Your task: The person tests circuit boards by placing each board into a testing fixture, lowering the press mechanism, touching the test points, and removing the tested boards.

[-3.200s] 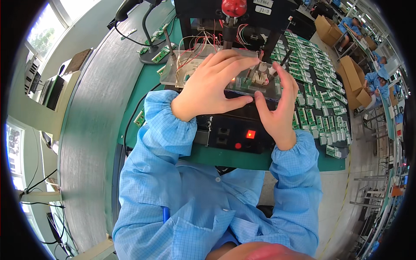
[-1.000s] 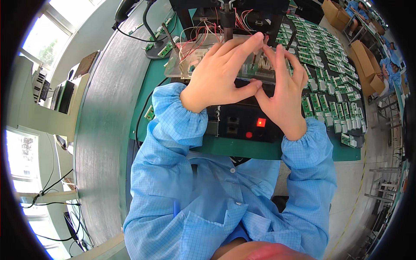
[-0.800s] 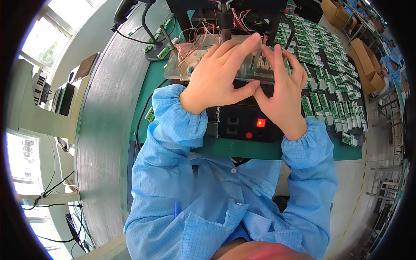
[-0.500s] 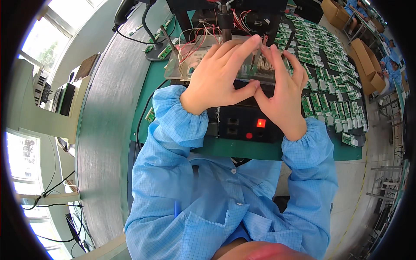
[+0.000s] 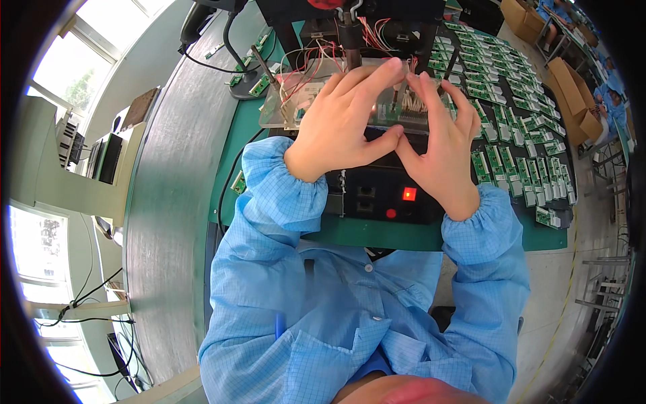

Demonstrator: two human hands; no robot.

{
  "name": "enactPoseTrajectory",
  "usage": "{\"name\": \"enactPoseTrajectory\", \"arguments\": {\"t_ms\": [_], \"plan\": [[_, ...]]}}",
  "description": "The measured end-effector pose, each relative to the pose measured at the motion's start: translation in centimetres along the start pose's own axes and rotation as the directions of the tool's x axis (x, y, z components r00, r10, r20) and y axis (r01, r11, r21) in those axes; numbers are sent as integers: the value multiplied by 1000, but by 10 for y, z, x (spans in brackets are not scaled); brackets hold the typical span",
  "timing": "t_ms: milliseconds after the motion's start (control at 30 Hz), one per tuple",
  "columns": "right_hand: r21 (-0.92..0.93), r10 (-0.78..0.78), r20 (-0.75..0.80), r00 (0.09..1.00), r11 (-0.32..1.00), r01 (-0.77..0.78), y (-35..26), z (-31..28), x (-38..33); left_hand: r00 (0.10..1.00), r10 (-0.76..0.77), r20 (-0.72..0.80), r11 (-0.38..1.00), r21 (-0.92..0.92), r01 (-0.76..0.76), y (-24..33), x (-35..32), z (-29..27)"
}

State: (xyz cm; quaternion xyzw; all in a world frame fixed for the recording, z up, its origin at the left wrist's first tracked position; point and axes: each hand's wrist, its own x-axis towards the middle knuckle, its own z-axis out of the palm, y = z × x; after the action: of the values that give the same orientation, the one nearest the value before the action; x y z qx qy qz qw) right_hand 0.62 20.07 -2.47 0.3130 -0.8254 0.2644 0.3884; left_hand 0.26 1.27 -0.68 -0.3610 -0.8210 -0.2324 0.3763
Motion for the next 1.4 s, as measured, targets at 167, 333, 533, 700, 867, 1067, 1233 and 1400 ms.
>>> {"name": "enactPoseTrajectory", "arguments": {"t_ms": [167,333,533,700,867,1067,1233,1400], "plan": [[-2,4,9,1000,1000,-4,0,0,0,999,-46,13,999,-15,46,2,-1,-2],[1,5,8,1000,1000,-5,0,0,0,998,-46,34,999,-7,46,3,-1,-3],[-3,1,10,1000,1000,-1,1,0,0,1000,-22,-11,1000,-13,22,2,0,-2],[-18,-11,6,1000,1000,11,2,0,0,997,-48,-57,994,-104,42,2,-1,-1],[-20,-9,16,1000,1000,9,2,0,-1,998,-17,-52,997,-74,13,1,1,-1],[-11,-15,12,1000,1000,15,3,0,-1,999,16,-50,999,-38,-18,-1,1,1],[-2,-16,6,1000,1000,16,3,0,-2,999,-34,-17,997,-66,33,-1,-1,1],[-4,-14,11,1000,1000,14,4,0,-1,998,-24,-55,998,-56,21,0,0,1]]}}
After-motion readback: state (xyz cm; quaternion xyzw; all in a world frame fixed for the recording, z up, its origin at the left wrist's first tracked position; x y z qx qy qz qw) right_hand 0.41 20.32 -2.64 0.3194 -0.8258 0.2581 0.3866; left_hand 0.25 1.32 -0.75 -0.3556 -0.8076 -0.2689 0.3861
